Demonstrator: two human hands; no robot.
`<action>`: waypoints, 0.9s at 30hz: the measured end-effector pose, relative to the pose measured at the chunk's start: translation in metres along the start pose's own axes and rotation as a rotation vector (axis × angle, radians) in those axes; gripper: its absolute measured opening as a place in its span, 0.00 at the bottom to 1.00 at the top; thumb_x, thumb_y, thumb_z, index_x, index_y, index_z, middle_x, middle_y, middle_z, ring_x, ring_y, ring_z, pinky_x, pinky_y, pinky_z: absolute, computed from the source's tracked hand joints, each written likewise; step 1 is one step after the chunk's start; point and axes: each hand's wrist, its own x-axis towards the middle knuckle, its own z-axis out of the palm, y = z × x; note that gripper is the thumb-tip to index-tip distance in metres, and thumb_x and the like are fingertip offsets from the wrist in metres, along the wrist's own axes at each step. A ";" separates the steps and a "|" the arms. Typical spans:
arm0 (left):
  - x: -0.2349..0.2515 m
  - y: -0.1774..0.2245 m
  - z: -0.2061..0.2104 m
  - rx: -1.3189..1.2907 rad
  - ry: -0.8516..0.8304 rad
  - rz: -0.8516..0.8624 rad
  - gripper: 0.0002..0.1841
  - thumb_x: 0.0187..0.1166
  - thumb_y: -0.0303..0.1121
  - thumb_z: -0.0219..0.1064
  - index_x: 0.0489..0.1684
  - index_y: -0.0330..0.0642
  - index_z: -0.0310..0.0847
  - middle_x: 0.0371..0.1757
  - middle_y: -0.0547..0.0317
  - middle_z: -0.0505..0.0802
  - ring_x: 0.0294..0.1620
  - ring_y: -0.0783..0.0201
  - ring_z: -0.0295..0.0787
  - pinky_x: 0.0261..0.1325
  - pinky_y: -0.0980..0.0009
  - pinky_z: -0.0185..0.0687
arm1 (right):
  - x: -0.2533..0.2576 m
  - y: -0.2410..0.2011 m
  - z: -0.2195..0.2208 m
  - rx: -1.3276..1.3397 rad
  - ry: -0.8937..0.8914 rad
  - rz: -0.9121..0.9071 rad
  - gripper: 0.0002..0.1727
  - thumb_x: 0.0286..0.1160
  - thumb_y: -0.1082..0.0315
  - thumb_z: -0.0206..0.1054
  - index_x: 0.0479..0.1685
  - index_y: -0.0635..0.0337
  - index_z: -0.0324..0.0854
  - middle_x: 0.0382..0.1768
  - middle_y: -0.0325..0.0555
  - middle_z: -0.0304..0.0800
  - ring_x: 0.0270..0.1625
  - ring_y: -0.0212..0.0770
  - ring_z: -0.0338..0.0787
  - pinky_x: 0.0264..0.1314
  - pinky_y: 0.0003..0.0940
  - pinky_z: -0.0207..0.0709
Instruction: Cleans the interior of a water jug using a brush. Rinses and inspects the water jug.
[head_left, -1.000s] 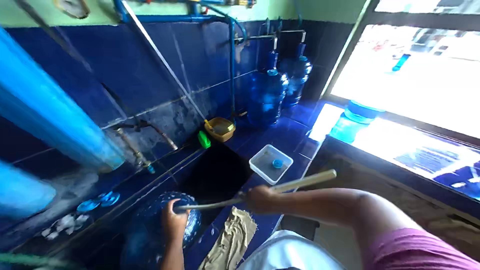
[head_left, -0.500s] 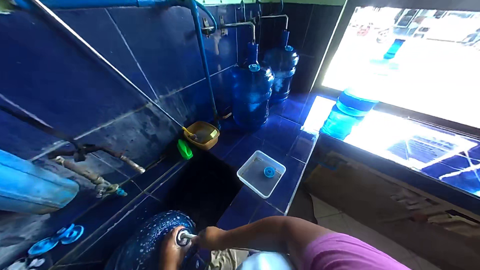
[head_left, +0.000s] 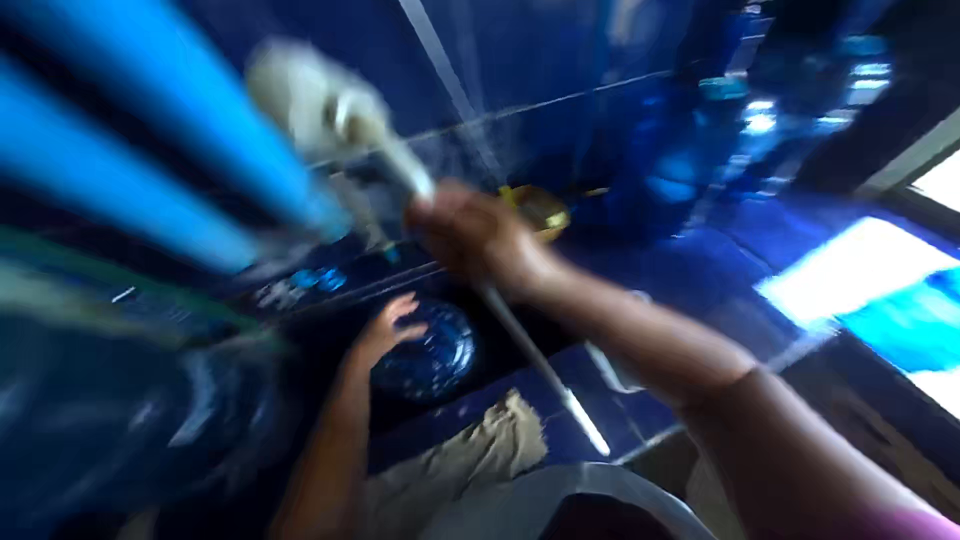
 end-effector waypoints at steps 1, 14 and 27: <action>-0.013 0.011 -0.015 -0.116 0.090 0.046 0.37 0.78 0.28 0.71 0.88 0.35 0.59 0.80 0.43 0.80 0.81 0.53 0.76 0.81 0.55 0.72 | 0.024 -0.012 0.017 0.071 -0.041 -0.128 0.16 0.92 0.68 0.44 0.42 0.64 0.76 0.16 0.28 0.68 0.16 0.21 0.67 0.19 0.17 0.65; -0.059 -0.066 -0.118 -0.667 1.026 0.240 0.18 0.95 0.35 0.36 0.62 0.37 0.71 0.31 0.66 0.82 0.28 0.71 0.83 0.40 0.67 0.89 | 0.096 0.239 0.114 -0.513 -0.391 0.246 0.40 0.82 0.50 0.67 0.91 0.53 0.59 0.83 0.57 0.71 0.84 0.55 0.73 0.83 0.57 0.69; -0.033 -0.074 -0.172 -0.310 1.045 0.535 0.12 0.93 0.40 0.47 0.54 0.48 0.74 0.30 0.81 0.77 0.23 0.83 0.69 0.27 0.82 0.69 | 0.042 0.319 0.074 -0.780 -0.528 0.579 0.44 0.83 0.50 0.66 0.96 0.49 0.48 0.88 0.62 0.61 0.89 0.58 0.65 0.88 0.53 0.63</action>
